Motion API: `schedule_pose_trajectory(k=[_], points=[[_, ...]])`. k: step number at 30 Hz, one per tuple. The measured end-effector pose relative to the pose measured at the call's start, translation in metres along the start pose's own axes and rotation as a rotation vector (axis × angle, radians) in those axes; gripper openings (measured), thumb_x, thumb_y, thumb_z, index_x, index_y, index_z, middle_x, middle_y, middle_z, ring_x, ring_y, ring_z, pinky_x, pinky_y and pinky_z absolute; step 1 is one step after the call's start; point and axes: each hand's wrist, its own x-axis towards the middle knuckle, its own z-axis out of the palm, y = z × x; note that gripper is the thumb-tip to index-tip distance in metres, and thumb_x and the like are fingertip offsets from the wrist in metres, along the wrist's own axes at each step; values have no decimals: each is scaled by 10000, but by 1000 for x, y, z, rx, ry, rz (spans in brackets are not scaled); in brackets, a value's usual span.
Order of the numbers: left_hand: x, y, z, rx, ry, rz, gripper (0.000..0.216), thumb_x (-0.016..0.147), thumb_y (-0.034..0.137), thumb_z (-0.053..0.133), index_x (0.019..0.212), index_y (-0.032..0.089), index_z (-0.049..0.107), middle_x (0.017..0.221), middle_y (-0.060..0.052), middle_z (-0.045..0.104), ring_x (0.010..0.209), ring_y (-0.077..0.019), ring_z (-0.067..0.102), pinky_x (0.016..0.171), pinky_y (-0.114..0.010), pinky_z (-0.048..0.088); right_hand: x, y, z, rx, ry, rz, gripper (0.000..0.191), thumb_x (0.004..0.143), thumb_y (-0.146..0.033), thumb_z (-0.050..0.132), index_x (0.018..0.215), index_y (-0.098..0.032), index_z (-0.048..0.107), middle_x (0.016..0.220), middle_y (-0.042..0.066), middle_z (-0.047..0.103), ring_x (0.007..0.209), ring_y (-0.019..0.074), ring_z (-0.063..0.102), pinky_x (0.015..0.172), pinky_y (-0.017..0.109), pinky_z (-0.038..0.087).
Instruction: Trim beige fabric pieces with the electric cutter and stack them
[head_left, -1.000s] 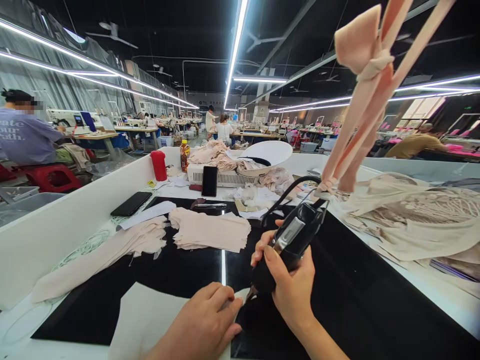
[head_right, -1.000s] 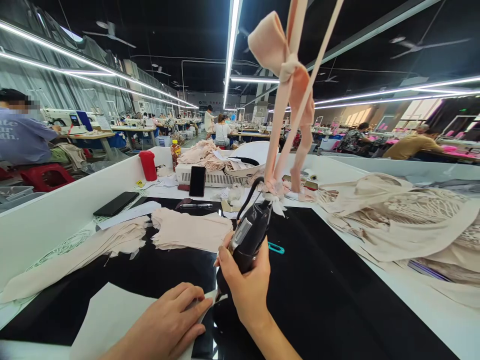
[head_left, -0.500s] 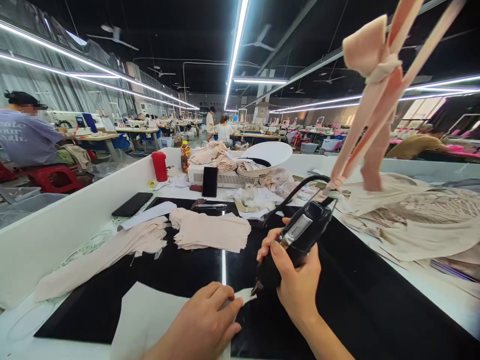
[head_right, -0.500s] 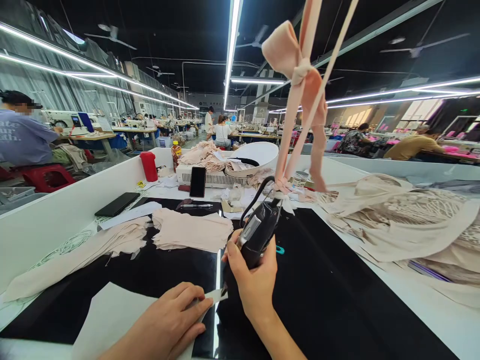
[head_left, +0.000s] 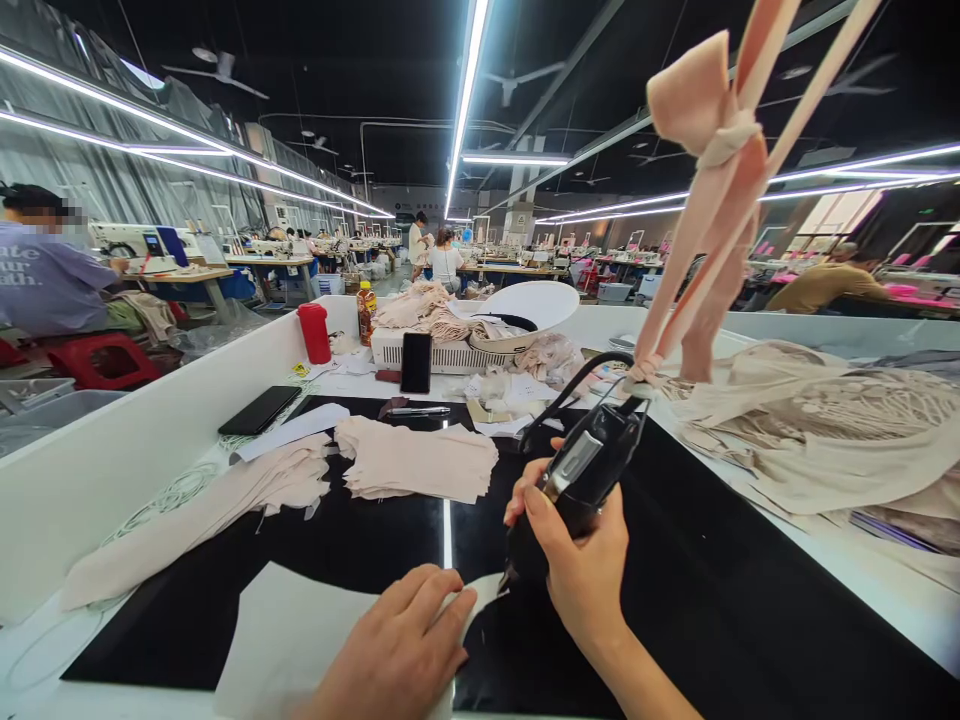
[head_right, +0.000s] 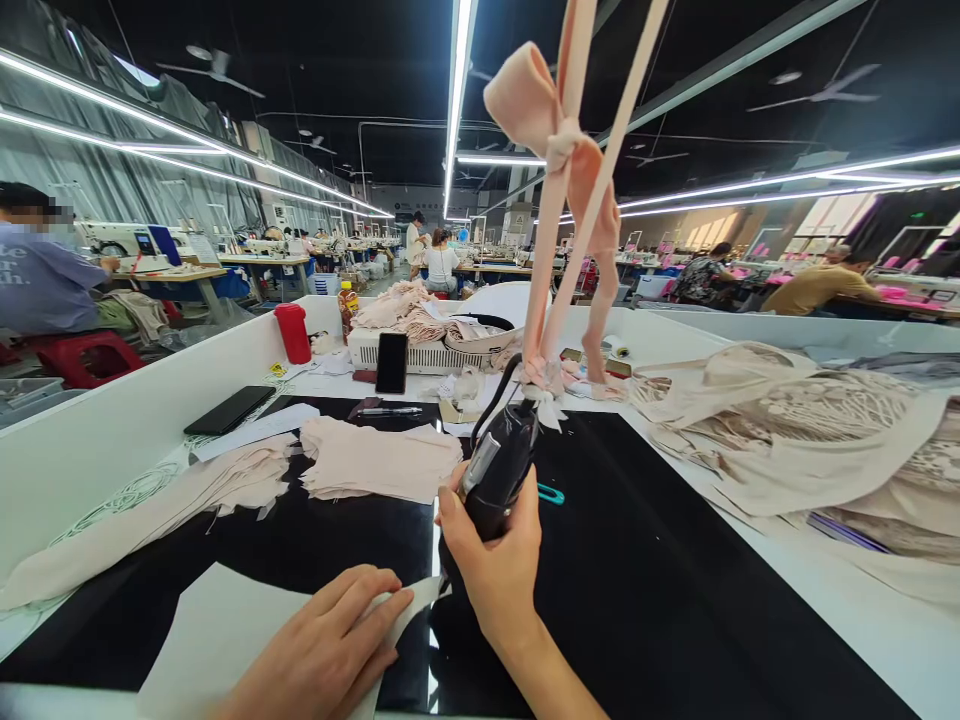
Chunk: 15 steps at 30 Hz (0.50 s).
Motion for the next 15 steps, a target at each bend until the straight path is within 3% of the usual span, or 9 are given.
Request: schedule_pose_trajectory(k=[7, 15], points=[[-8, 1, -1, -16, 2, -57, 258, 1098, 132, 406, 1217, 150, 634, 1030, -81, 697, 962, -202, 698, 844, -294, 612, -2, 1, -1, -34, 8, 7, 253, 893, -282, 788, 1026, -261, 574, 813, -36, 704, 551, 135, 661, 553, 283, 593], [-8, 3, -1, -60, -53, -97, 258, 1086, 115, 429, 1200, 193, 646, 1006, -53, 679, 904, -180, 684, 843, -274, 605, -10, -10, -1, -171, 75, -36, 360, 844, -298, 812, 1121, -265, 585, 804, -31, 709, 609, 156, 674, 603, 291, 599]])
